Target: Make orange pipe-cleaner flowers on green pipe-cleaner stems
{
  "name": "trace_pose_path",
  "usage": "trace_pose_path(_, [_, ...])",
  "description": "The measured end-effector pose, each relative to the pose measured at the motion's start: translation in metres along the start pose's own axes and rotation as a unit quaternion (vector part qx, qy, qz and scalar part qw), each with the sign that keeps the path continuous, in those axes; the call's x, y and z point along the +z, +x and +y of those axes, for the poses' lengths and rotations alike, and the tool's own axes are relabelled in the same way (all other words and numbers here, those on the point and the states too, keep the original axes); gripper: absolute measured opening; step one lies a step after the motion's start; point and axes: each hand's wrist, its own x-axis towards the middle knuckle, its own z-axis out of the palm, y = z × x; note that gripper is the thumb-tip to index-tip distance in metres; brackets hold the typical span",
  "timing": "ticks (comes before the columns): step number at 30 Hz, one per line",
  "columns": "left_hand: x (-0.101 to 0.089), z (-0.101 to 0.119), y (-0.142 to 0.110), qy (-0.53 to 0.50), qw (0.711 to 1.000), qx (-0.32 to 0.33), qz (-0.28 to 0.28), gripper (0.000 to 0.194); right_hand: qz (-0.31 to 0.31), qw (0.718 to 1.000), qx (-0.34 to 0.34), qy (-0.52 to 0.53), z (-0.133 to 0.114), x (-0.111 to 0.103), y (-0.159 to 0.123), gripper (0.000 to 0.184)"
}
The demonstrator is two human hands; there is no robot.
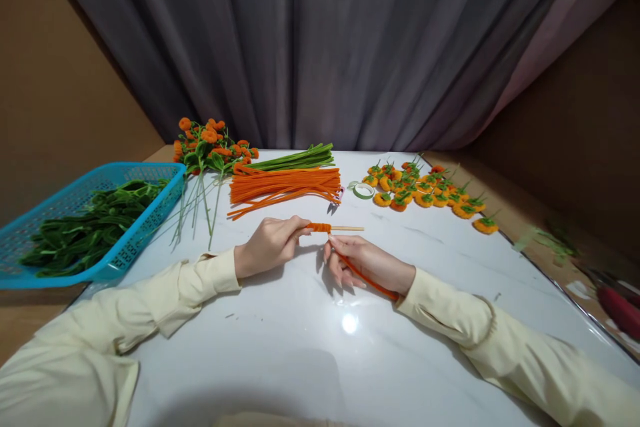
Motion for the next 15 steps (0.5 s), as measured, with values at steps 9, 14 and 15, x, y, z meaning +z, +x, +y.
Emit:
trace_pose_path(9, [-0.021, -0.002, 0.009, 0.088, 0.965, 0.169, -0.178, 0.039, -0.027, 0.998, 0.008, -0.064, -0.001, 0.0, -0.004, 0.031])
trace_pose_path(14, [-0.038, 0.005, 0.019, 0.123, 0.934, 0.199, -0.271, 0.035, -0.049, 0.995, 0.008, -0.09, -0.006, 0.001, -0.007, 0.03])
trace_pose_path(15, [-0.043, 0.009, 0.023, 0.117, 0.931, 0.192, -0.287, 0.033, -0.057, 0.994, 0.012, -0.091, -0.006, 0.002, -0.008, 0.03])
